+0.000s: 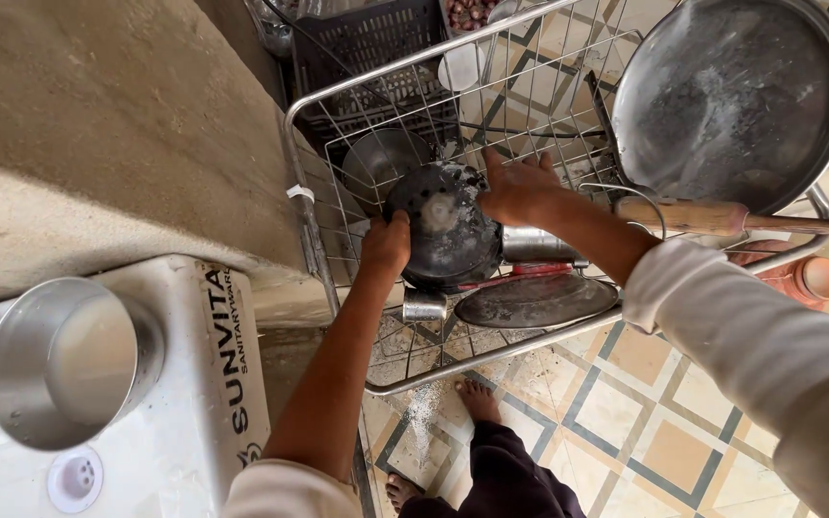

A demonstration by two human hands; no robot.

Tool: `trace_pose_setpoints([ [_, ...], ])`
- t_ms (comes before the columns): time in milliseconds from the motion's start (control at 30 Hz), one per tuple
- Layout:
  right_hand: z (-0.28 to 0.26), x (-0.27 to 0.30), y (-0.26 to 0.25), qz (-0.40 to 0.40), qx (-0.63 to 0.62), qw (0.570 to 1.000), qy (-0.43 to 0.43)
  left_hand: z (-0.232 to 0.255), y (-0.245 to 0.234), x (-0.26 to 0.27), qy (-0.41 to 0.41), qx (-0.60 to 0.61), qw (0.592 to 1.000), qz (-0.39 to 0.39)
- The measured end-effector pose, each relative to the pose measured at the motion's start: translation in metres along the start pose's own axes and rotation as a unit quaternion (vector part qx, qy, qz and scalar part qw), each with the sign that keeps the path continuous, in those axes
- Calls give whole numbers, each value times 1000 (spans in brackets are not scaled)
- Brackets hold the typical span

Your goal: Wash stainless steel cups and pots at a sink.

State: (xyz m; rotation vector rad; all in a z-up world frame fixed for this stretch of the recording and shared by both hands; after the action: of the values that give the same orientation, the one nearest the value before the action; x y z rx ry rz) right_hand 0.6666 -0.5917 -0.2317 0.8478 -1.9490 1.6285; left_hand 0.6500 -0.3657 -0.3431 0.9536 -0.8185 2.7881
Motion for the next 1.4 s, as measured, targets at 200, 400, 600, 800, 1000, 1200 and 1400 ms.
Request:
trace_pose_setpoints([
  [200,7,-55,19,-34,-151,988,24,-4,13,4,-95,158,983,-16],
  [400,2,-71,33,4,-240,969,64,37,9,63,-130,262,956,-20],
  [600,3,-60,24,63,-287,955,42,40,-2,66,-74,280,956,38],
  [800,-13,-24,-1,108,-369,922,36,62,-17,76,-68,205,972,89],
  [1000,-19,-9,-12,119,-382,916,10,75,-33,85,-64,190,973,117],
  [1200,-19,7,-28,124,-414,902,-13,93,-57,93,-24,124,981,149],
  [1400,-25,60,-66,122,-380,915,-57,110,-61,118,9,158,977,143],
])
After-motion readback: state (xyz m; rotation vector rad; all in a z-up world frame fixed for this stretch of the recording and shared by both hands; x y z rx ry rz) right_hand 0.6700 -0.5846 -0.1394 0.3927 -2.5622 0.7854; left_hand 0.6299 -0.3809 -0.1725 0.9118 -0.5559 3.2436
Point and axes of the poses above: each hand's wrist, its own x-axis away from the middle knuckle, its own y-axis out of the palm, z = x × y, the point moved 3 cm from there along -x, towards the middle knuckle, and after that the axes turned 14 degrees about -z, right-handed, at the moved point
